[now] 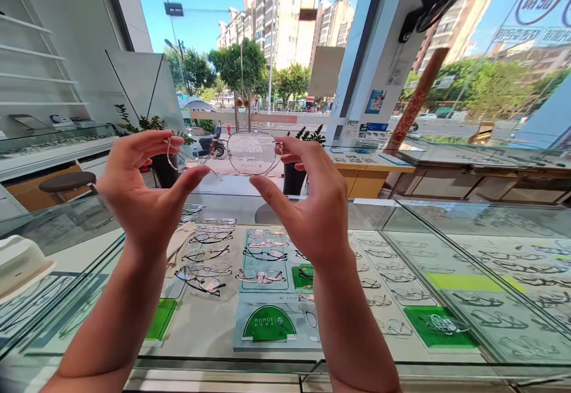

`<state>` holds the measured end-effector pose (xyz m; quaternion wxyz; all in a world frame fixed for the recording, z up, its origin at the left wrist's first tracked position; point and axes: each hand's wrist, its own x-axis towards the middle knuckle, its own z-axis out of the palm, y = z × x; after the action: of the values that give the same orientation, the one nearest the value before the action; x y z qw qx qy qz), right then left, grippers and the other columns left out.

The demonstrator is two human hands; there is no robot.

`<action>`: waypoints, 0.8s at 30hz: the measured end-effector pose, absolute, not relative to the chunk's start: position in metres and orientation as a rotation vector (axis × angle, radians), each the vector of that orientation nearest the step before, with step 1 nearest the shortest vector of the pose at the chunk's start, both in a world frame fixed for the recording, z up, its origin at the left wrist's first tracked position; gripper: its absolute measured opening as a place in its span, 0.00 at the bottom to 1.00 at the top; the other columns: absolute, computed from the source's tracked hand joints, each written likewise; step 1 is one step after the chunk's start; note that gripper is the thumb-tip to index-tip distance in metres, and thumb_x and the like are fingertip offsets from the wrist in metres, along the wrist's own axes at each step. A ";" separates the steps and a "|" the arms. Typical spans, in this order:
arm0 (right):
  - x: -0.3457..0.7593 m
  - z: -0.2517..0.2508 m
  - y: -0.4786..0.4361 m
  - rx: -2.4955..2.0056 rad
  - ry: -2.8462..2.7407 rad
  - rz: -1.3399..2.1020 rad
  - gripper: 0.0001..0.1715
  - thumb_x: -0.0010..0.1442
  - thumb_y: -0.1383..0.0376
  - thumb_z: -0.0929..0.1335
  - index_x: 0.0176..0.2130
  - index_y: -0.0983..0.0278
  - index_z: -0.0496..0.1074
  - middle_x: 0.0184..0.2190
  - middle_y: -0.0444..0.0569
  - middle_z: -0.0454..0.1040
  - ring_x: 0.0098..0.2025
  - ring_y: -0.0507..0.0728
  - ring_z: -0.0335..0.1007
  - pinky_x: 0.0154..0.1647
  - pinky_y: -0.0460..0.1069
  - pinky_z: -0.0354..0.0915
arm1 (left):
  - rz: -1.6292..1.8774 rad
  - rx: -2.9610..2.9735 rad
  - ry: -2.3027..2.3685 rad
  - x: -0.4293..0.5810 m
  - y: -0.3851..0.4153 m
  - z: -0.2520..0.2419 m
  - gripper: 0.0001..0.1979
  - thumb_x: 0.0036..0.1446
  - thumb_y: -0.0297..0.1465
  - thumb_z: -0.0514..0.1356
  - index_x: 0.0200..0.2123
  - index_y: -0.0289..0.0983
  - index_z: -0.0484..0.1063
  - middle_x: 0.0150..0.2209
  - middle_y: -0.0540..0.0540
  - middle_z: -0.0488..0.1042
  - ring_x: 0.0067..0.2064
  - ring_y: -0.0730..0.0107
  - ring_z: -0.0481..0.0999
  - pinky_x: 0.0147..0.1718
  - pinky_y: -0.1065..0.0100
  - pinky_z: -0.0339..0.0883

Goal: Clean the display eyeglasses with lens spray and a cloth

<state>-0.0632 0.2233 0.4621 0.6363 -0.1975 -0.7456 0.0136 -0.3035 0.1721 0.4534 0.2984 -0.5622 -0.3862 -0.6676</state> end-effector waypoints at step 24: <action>-0.057 0.462 0.236 -0.543 -1.736 0.274 0.32 0.67 0.48 0.77 0.65 0.54 0.77 0.60 0.55 0.84 0.57 0.67 0.84 0.61 0.67 0.80 | -1.701 -1.552 -1.041 -0.297 0.177 0.452 0.29 0.58 0.52 0.75 0.57 0.47 0.77 0.51 0.45 0.81 0.53 0.52 0.81 0.55 0.50 0.73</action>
<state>-0.0574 0.2362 0.4615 0.6062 -0.2346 -0.7506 0.1184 -0.2970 0.1768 0.4520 0.3024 -0.5855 -0.3926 -0.6415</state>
